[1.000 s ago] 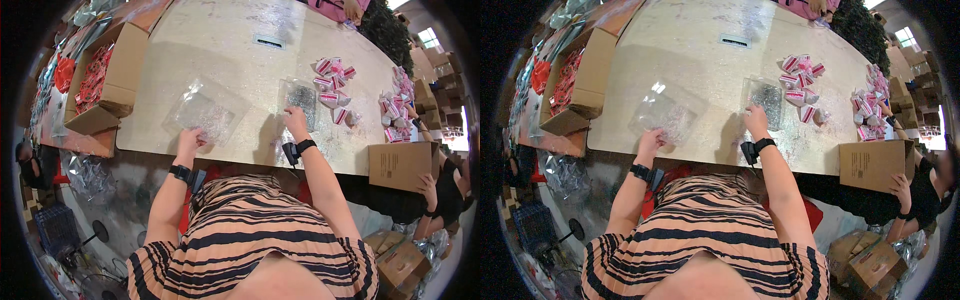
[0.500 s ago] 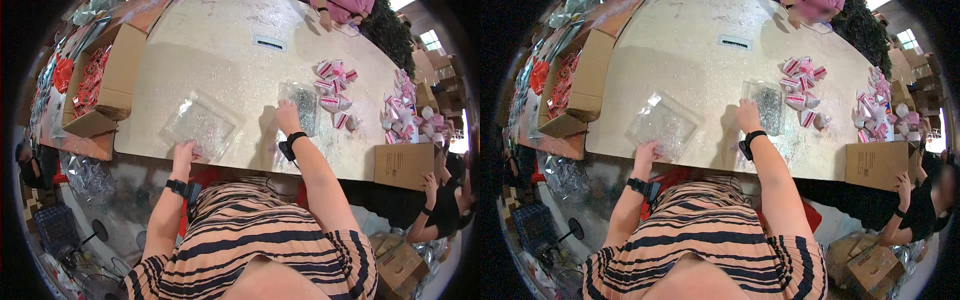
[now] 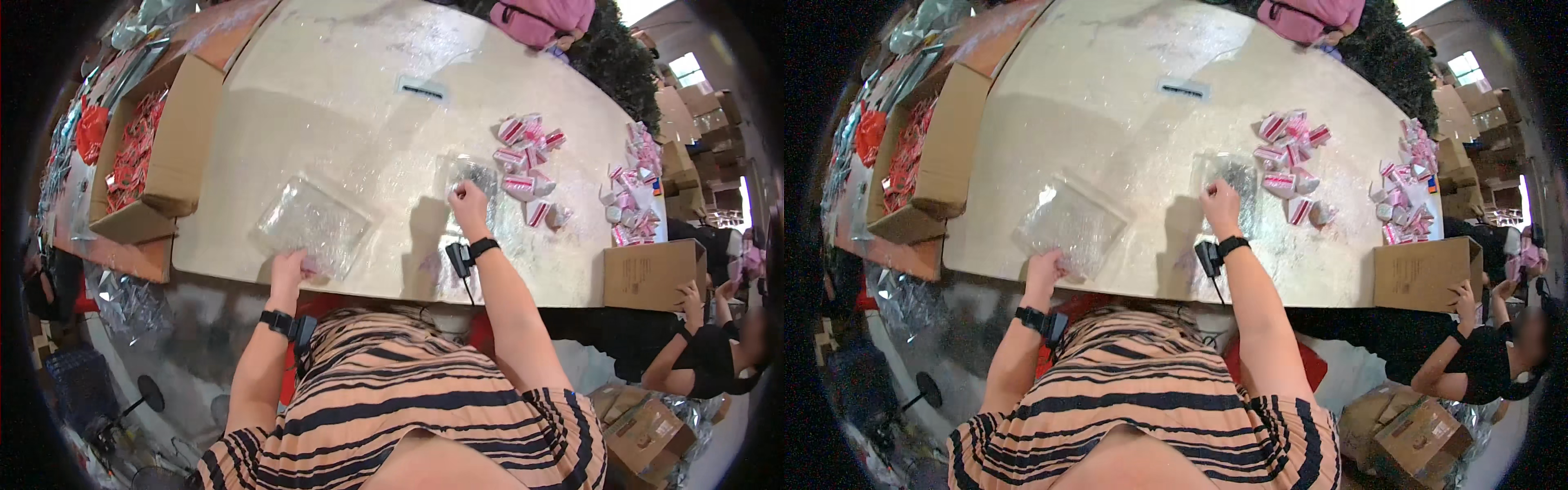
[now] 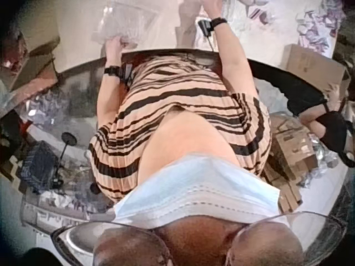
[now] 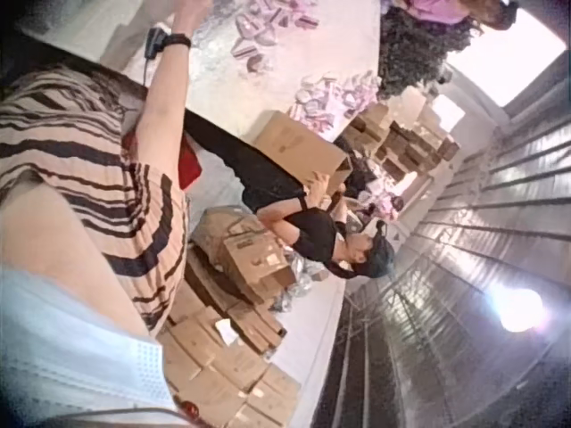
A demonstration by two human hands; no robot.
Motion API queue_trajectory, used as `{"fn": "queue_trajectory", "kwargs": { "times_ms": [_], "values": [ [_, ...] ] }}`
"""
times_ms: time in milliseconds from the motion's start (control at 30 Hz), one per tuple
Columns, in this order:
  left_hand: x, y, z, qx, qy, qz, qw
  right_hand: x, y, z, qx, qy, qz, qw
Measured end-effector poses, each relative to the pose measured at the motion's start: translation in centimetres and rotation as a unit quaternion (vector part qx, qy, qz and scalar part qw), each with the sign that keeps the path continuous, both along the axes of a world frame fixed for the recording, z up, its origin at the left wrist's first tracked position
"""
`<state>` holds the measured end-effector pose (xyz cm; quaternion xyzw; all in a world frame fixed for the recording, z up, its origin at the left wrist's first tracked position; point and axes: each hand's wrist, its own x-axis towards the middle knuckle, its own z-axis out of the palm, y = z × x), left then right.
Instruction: The person packs small pink and white wrapped items into clear plastic bags and places them into a cardboard box. The person also uses a tape dispenser to seal a box and handles bubble wrap sheets.
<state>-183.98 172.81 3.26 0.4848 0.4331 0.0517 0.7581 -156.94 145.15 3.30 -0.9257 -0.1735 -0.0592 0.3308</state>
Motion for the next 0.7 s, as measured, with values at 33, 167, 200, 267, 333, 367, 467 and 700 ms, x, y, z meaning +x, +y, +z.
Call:
{"fn": "queue_trajectory", "kwargs": {
  "times_ms": [33, 167, 200, 267, 333, 367, 467, 700],
  "values": [
    [0.1, 0.1, -0.3, 0.003, 0.002, -0.009, 1.000, 0.2, -0.6, 0.1, -0.019, 0.013, -0.015, 1.000],
    [1.9, -0.6, -0.4, -0.013, -0.022, -0.022, 0.999, 1.4, -2.6, -0.5, -0.040, 0.039, -0.030, 0.998],
    [2.1, -0.7, -0.5, -0.021, -0.026, -0.022, 0.999, 1.1, -2.2, -0.2, -0.036, -0.001, -0.019, 0.999],
    [2.4, -0.8, -0.7, -0.011, -0.025, -0.041, 0.999, 0.9, -1.4, 0.5, -0.025, -0.081, 0.005, 0.996],
    [3.2, -0.8, -0.2, 0.001, -0.010, -0.054, 0.998, -0.1, 0.4, 1.7, 0.012, -0.030, 0.036, 0.999],
    [3.3, -0.8, 0.1, 0.003, -0.021, -0.062, 0.998, -0.4, 1.1, 1.8, 0.025, -0.012, 0.041, 0.999],
    [3.6, -0.6, -0.1, 0.023, -0.017, -0.044, 0.999, -0.6, 2.5, 2.9, 0.022, 0.020, 0.060, 0.998],
    [4.5, 0.1, -2.1, 0.053, 0.030, -0.032, 0.998, 8.0, 2.3, 7.7, 0.082, 0.011, 0.046, 0.995]
  ]
}}
